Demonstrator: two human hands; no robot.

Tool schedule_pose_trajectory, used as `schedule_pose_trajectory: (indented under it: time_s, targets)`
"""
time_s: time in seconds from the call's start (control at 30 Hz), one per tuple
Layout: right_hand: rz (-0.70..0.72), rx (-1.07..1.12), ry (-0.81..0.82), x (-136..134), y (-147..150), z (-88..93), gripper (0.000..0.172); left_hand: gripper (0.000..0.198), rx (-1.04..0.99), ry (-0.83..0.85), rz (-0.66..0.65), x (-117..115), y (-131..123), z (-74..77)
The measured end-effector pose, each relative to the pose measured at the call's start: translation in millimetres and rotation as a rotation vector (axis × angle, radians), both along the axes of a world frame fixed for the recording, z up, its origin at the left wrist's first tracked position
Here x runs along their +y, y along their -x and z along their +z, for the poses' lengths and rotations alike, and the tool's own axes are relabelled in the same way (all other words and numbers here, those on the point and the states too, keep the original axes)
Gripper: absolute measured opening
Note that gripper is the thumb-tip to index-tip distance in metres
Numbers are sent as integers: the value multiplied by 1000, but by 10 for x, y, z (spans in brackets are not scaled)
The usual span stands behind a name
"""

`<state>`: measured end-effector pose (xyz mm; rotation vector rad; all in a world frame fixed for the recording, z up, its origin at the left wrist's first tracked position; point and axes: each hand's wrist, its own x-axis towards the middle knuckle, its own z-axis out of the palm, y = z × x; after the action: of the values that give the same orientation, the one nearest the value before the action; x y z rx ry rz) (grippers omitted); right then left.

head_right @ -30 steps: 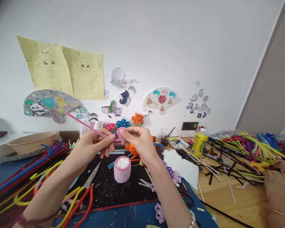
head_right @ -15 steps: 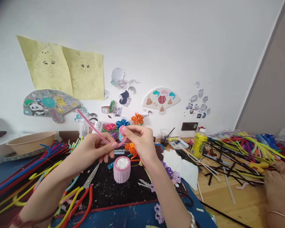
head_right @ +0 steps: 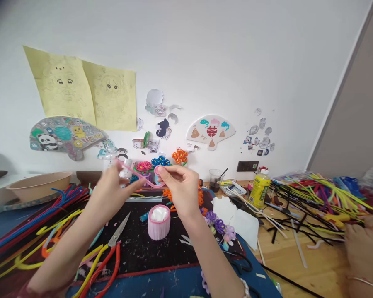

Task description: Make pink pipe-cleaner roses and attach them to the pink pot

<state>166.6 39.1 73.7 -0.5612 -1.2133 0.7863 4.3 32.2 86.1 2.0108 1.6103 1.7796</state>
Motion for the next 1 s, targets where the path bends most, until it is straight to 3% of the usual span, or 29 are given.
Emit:
schedule_pose_trajectory:
  time_s: [0.07, 0.1, 0.17, 0.23, 0.33, 0.47, 0.6, 0.87, 1.0]
  targets:
    - [-15, -12, -13, -2, 9, -8, 8, 63, 99, -246, 320, -67, -38, 37]
    - [-13, -16, -17, -7, 15, -7, 7, 61, 151, -347, 381, -107, -65, 55]
    - [7, -23, -24, -25, 28, 3, 6, 39, 231, -441, 274, -172, -124, 75]
    - [51, -21, -23, -50, 43, 21, 8, 17, 231, -307, 9, -193, -173, 62]
    - [104, 12, 0, -78, 60, 42, 13, 17, 55, -43, -309, -158, -209, 13]
    - [189, 22, 49, -72, 41, 38, 17, 16, -114, 3, -491, -126, -198, 1]
    - [244, -26, 79, -50, -34, 42, 15, 17, -86, 18, -519, -148, -176, 40]
    - [130, -162, 34, -47, -89, 67, 16, 17, -76, 140, -487, -148, -141, 78]
    - [126, -229, 21, -53, -87, 64, 20, 13, -164, 166, -540, -148, -123, 80]
